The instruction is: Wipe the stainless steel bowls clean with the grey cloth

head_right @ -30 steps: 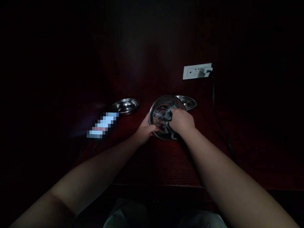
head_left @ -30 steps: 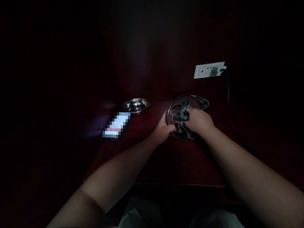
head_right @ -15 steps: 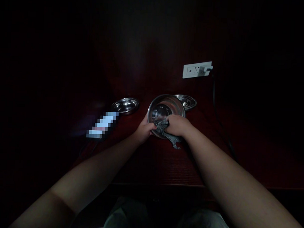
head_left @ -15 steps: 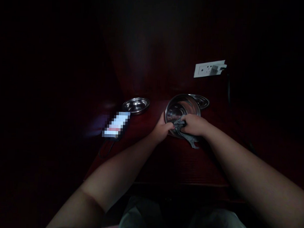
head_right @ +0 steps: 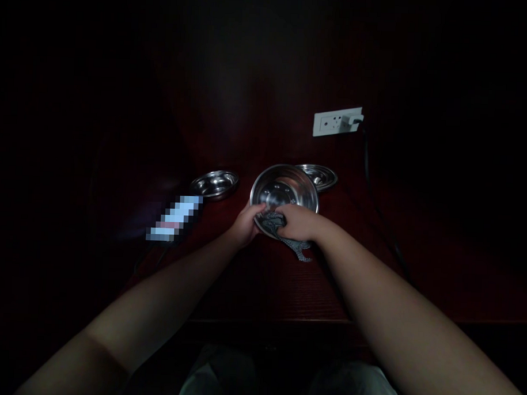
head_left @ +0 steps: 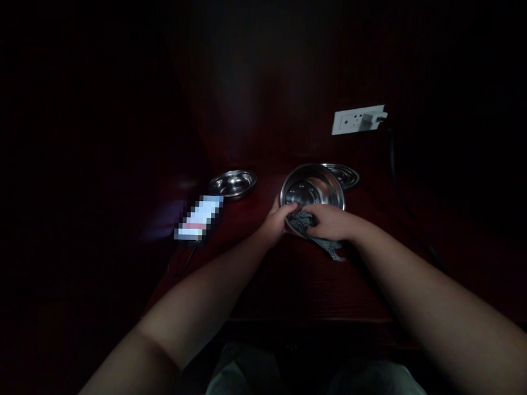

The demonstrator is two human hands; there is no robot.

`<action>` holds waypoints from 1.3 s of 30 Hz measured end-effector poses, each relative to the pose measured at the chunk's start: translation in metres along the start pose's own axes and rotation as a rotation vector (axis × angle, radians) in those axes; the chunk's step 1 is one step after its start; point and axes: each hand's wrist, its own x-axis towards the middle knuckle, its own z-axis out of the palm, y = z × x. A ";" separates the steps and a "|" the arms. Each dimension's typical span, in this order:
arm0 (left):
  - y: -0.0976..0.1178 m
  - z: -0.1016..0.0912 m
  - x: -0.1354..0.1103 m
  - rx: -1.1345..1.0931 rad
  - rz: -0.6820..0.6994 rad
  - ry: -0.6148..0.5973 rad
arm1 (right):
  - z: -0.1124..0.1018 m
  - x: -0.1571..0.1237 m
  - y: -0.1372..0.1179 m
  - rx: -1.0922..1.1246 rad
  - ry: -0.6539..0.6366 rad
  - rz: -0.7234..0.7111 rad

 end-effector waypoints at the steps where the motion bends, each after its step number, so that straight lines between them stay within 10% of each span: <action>1: -0.001 0.000 0.001 -0.005 0.007 0.003 | 0.001 0.000 -0.001 0.012 -0.001 -0.017; 19: 0.001 0.009 -0.001 0.008 -0.111 -0.073 | 0.012 0.011 -0.013 0.000 0.393 -0.258; 39: -0.003 0.004 0.005 0.093 0.191 0.063 | 0.000 0.015 0.006 -0.423 0.587 0.182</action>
